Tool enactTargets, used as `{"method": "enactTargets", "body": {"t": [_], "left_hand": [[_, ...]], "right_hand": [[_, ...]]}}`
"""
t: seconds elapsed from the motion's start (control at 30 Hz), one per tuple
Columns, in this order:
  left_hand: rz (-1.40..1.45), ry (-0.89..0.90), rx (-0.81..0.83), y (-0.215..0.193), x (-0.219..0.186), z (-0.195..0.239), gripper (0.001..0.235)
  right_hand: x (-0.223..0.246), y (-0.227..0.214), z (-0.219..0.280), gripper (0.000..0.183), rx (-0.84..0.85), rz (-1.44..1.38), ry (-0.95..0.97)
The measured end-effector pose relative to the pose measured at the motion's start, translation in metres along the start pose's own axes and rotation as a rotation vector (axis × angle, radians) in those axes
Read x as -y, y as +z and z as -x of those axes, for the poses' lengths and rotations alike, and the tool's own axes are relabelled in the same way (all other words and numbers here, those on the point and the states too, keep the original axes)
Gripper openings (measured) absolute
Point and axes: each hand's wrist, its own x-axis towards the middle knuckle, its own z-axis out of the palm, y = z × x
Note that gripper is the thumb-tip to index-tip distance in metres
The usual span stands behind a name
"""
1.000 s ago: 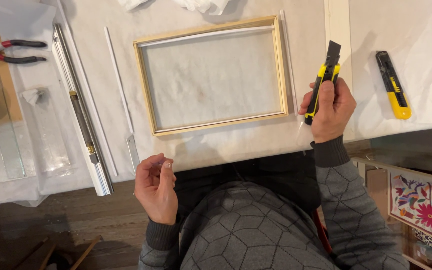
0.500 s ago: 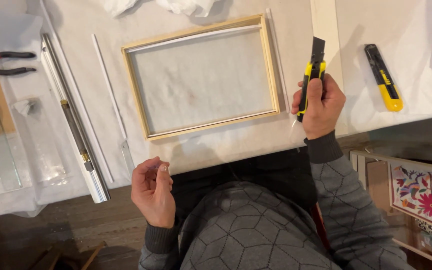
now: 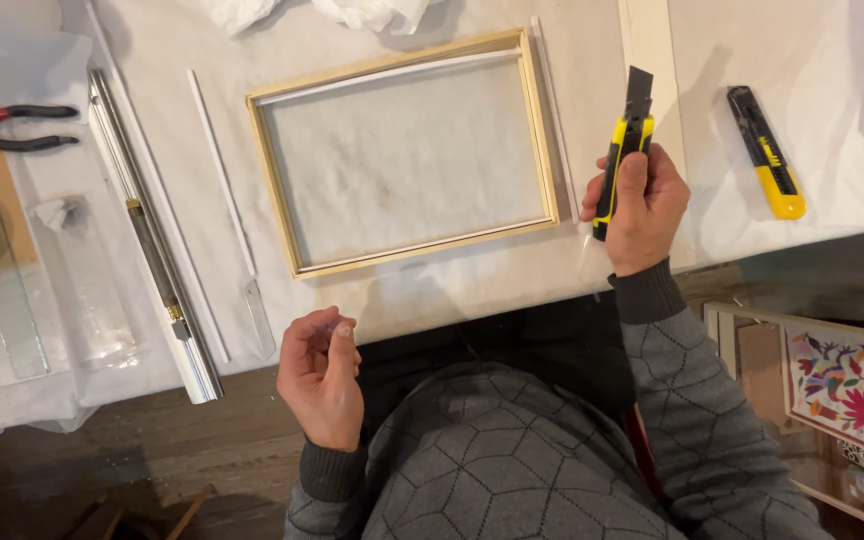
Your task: Fitting mounting strips into a wooden picture frame using a utility knife.
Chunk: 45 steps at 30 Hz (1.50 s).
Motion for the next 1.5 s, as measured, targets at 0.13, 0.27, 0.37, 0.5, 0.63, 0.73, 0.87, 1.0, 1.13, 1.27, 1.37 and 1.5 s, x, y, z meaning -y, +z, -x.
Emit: {"method": "enactTargets", "body": {"t": [0.13,0.27,0.37,0.5,0.63,0.73,0.87,1.0,1.13,1.27,1.37,1.5], "left_hand": [[0.045,0.008,0.037,0.001,0.002,0.004,0.017],[0.087,-0.05,0.121,0.014,0.002,0.004,0.019],[0.129,-0.1,0.371,0.039,-0.014,-0.002,0.024],[0.245,0.051,0.641,0.076,-0.046,-0.012,0.044],[0.581,-0.276,0.736,0.083,-0.066,-0.011,0.036],[0.72,-0.169,0.611,0.076,-0.084,-0.018,0.036],[0.793,0.047,0.505,0.068,-0.089,-0.008,0.04],[0.924,-0.015,0.41,0.075,-0.081,0.007,0.042],[0.98,0.006,0.27,0.071,-0.078,0.007,0.039],[1.011,0.007,0.136,0.051,-0.092,-0.013,0.035],[1.035,0.389,-0.168,-0.062,-0.106,-0.093,0.04],[1.008,0.448,-0.117,-0.11,-0.109,-0.094,0.04]], "right_hand": [[0.004,0.002,0.003,0.053,-0.002,-0.011,0.016],[0.016,0.005,0.014,0.053,-0.018,-0.091,0.092],[0.037,0.015,0.033,0.056,0.083,-0.166,0.194],[0.075,0.044,0.061,0.066,0.27,-0.265,0.437],[0.087,0.061,0.081,0.057,0.651,-0.127,0.422],[0.097,0.061,0.089,0.044,0.738,-0.111,0.393],[0.105,0.063,0.101,0.032,0.771,-0.018,0.409],[0.112,0.078,0.103,0.031,0.798,0.245,0.214],[0.117,0.089,0.109,0.032,0.76,0.345,-0.008],[0.117,0.09,0.12,0.028,0.75,0.353,-0.097],[0.098,0.072,0.133,0.025,0.738,0.44,0.129],[0.069,0.057,0.142,0.023,0.771,0.35,0.431]]}}
